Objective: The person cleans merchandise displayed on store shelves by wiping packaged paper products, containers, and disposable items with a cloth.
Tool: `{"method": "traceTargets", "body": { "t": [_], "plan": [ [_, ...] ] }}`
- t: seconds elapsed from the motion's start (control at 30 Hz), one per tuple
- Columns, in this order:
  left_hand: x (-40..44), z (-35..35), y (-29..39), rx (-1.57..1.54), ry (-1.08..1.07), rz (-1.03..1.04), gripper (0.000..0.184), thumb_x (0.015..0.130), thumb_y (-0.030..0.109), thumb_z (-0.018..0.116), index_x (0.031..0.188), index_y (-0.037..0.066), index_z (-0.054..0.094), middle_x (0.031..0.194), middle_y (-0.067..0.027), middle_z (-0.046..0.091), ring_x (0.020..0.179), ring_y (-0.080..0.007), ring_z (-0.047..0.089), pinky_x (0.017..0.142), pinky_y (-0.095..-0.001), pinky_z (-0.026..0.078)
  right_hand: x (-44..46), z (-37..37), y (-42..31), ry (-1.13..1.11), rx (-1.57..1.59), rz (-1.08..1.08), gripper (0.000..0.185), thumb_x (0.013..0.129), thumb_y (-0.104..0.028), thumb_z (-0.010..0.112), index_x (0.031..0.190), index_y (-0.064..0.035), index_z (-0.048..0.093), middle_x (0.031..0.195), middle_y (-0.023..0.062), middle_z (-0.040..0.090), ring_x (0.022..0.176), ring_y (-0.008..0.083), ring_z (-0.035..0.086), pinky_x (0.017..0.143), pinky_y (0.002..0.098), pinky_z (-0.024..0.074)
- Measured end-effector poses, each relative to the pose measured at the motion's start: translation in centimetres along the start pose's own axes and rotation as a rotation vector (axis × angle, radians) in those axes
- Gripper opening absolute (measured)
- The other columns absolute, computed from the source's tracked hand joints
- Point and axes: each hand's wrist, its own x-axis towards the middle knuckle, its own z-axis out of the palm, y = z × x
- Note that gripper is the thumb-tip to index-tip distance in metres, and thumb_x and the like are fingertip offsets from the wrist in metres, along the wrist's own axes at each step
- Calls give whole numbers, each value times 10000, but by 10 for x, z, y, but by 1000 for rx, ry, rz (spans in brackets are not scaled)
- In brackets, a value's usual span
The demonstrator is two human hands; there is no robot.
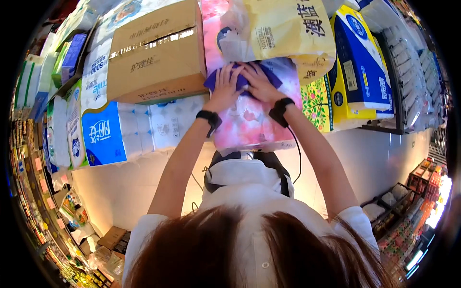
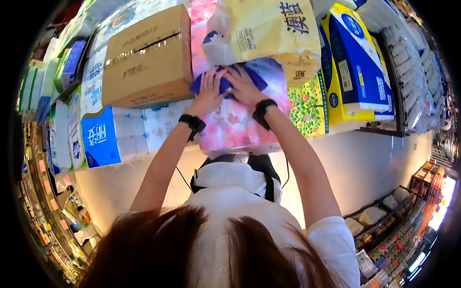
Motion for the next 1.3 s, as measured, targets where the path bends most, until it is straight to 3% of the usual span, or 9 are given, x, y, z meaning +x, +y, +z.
{"method": "traceTargets", "body": {
  "t": [0.13,0.33,0.43,0.57,0.63,0.73,0.9,1.1,1.3],
  "plan": [
    [30,13,-26,33,-52,-18,720,915,357,634,1488,110,274,1503,-232,269,1454,-398,193,1199,-532,110,18,3,19,34,-37,96,672,854,-189,670,1465,-116,400,1536,157,339,1424,414,247,1191,478,210],
    [38,12,-32,-8,-67,-1,712,908,338,638,1474,90,284,1526,-235,235,1466,-400,164,1201,-526,100,21,9,13,117,-64,168,651,815,-142,675,1423,-113,445,1497,154,391,1390,403,304,1178,471,239],
    [30,8,-26,-28,-74,32,733,887,261,662,1496,138,273,1529,-235,229,1461,-408,173,1196,-536,112,12,16,2,186,-91,177,668,793,-93,682,1418,-120,447,1521,135,363,1383,436,307,1163,496,267],
    [5,-3,-7,-62,-125,93,751,875,207,671,1508,173,268,1555,-206,207,1469,-413,162,1191,-549,118,-19,18,-34,209,-72,201,700,776,-51,681,1423,-113,421,1568,134,293,1388,494,275,1148,526,291],
    [-14,-4,7,-93,-130,141,750,876,206,671,1508,175,268,1572,-186,191,1476,-417,146,1184,-566,120,-43,20,-49,213,-106,186,696,772,-57,688,1414,-97,422,1567,134,292,1382,479,296,1147,522,293],
    [-48,0,33,-97,-167,190,781,863,225,698,1510,143,269,1568,-239,179,1462,-471,140,1165,-613,125,-84,15,-85,185,-85,252,691,762,-39,684,1404,-97,434,1561,127,306,1386,452,308,1150,511,292],
    [-90,-3,87,-137,-286,253,821,834,181,706,1516,140,252,1577,-249,143,1466,-475,117,1167,-619,95,-147,1,-133,178,-87,380,718,756,31,611,1432,-155,455,1554,118,327,1405,429,296,1167,514,261],
    [-98,-3,104,-171,-314,256,893,768,202,752,1518,154,268,1570,-238,198,1469,-447,153,1176,-603,104,-169,4,-141,220,-47,402,757,730,55,599,1438,-176,462,1548,110,336,1408,429,289,1165,525,254],
    [-100,2,111,-124,-295,207,832,799,185,719,1509,152,286,1577,-227,194,1472,-437,150,1179,-594,100,-171,-4,-135,177,1,383,756,738,50,603,1444,-180,459,1549,107,335,1423,401,278,1178,508,242]
  ]
}}
